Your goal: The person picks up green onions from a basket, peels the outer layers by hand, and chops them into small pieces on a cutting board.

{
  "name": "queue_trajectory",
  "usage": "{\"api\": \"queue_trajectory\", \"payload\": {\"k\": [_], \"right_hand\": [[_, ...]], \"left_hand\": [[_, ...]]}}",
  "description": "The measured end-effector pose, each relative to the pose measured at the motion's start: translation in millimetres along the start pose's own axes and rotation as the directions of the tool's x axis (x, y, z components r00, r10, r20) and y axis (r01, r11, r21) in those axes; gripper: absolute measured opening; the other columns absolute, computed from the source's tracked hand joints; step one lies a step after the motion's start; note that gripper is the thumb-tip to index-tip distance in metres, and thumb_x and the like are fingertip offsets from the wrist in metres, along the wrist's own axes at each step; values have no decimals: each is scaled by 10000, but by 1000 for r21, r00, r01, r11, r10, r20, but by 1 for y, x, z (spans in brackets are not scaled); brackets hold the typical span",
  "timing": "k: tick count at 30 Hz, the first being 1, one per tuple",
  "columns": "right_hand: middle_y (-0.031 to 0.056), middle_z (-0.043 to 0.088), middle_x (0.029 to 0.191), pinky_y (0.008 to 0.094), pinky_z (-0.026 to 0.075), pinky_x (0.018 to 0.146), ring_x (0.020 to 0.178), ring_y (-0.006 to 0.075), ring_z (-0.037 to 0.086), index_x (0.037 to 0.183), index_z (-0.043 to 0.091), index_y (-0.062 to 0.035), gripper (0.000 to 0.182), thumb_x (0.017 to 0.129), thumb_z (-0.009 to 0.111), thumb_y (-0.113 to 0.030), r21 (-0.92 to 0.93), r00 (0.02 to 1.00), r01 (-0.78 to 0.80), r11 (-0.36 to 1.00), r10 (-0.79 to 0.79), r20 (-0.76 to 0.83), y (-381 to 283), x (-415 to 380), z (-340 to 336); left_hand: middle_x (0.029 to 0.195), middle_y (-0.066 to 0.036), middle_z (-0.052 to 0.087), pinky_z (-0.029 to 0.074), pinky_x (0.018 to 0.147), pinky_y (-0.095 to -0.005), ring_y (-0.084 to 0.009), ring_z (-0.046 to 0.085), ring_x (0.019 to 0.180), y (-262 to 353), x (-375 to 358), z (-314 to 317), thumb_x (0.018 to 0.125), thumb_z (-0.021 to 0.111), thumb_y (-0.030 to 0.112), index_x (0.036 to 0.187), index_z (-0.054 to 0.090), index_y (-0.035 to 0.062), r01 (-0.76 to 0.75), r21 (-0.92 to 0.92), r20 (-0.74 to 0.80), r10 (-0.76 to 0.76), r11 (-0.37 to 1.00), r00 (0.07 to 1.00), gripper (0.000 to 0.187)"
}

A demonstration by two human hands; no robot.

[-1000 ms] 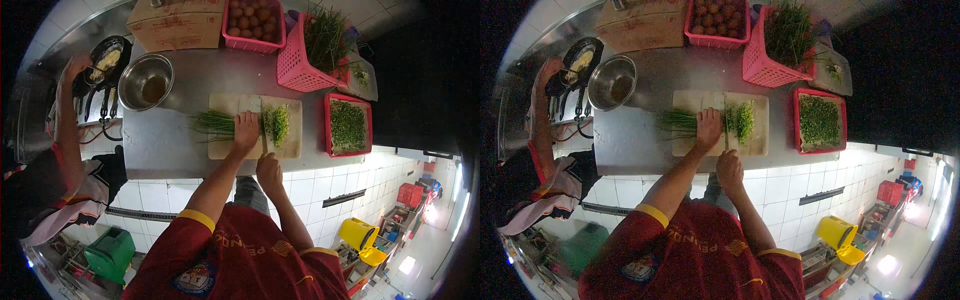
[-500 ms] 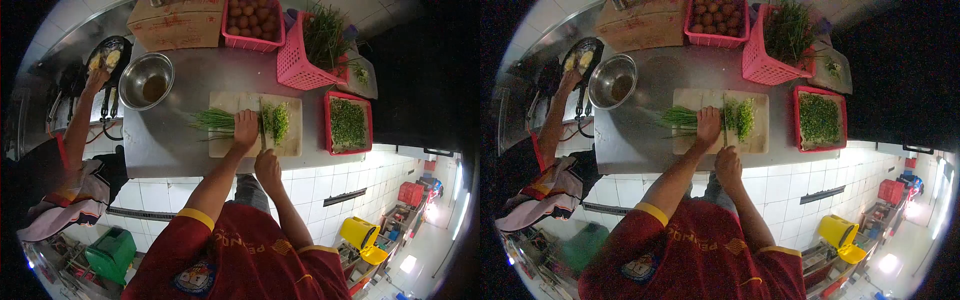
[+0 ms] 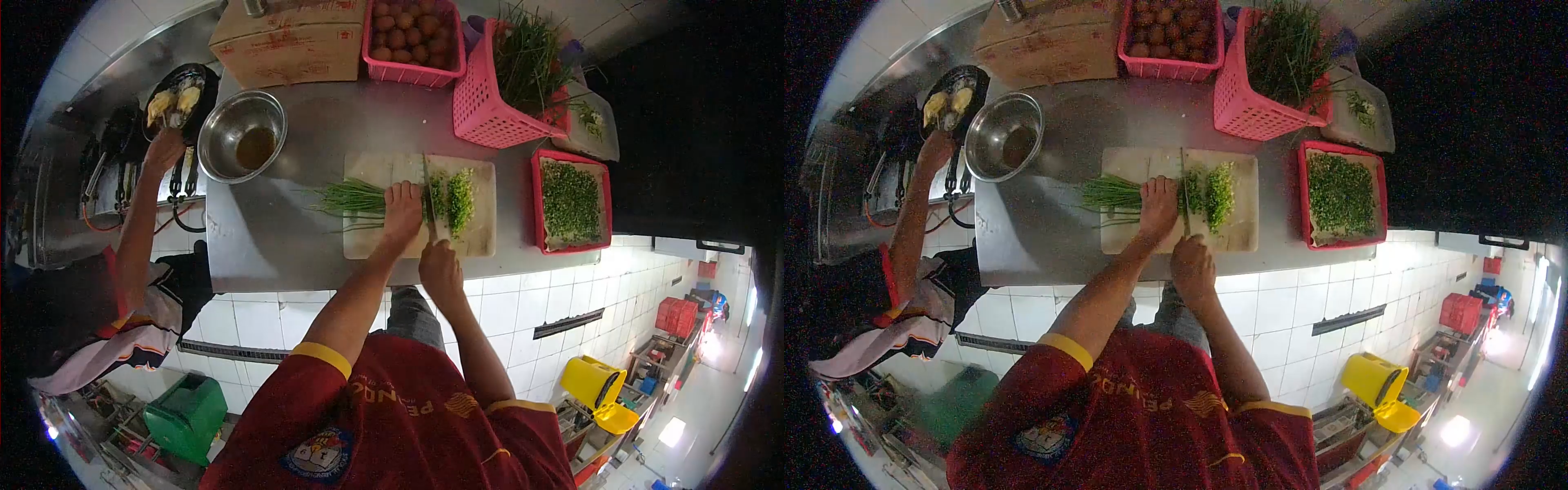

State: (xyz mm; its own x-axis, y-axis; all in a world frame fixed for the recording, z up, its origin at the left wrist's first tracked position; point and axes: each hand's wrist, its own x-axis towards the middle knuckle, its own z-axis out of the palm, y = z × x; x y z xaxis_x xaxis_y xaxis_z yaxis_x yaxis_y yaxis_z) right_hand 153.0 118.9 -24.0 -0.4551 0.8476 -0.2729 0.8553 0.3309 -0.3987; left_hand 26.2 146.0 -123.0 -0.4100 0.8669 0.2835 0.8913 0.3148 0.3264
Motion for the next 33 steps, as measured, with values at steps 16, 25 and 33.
{"api": "queue_trajectory", "payload": {"k": [16, 25, 33], "right_hand": [[266, 644, 856, 436, 556, 628, 736, 388, 657, 1044, 515, 105, 357, 960, 485, -241, -205, 957, 217, 954, -249, -149, 21, -10, 28], [259, 653, 865, 496, 514, 674, 818, 432, 648, 1052, 449, 103, 325, 919, 523, -184, 36, 995, 62, 997, -59, -77, 15, 5, 53], [162, 566, 821, 428, 511, 627, 706, 356, 586, 1322, 328, 186, 607, 868, 563, -143, -79, 943, 226, 971, -239, -233, 30, 9, 76]], "left_hand": [[988, -154, 476, 370, 891, -458, -319, 473, 972, 0, -1, 2, 858, 519, 84, 1043, 492, 13, 18, -142, -65, -27, 990, 998, 200], [1110, -199, 484, 345, 993, -490, -365, 461, 1088, -6, 0, 16, 919, 489, 106, 1162, 454, -14, 61, -174, -36, -68, 983, 997, 273], [1051, -172, 482, 359, 930, -478, -347, 474, 1013, -7, -1, 9, 871, 510, 67, 1114, 471, 20, -33, -144, -165, 9, 989, 986, 250]]}}
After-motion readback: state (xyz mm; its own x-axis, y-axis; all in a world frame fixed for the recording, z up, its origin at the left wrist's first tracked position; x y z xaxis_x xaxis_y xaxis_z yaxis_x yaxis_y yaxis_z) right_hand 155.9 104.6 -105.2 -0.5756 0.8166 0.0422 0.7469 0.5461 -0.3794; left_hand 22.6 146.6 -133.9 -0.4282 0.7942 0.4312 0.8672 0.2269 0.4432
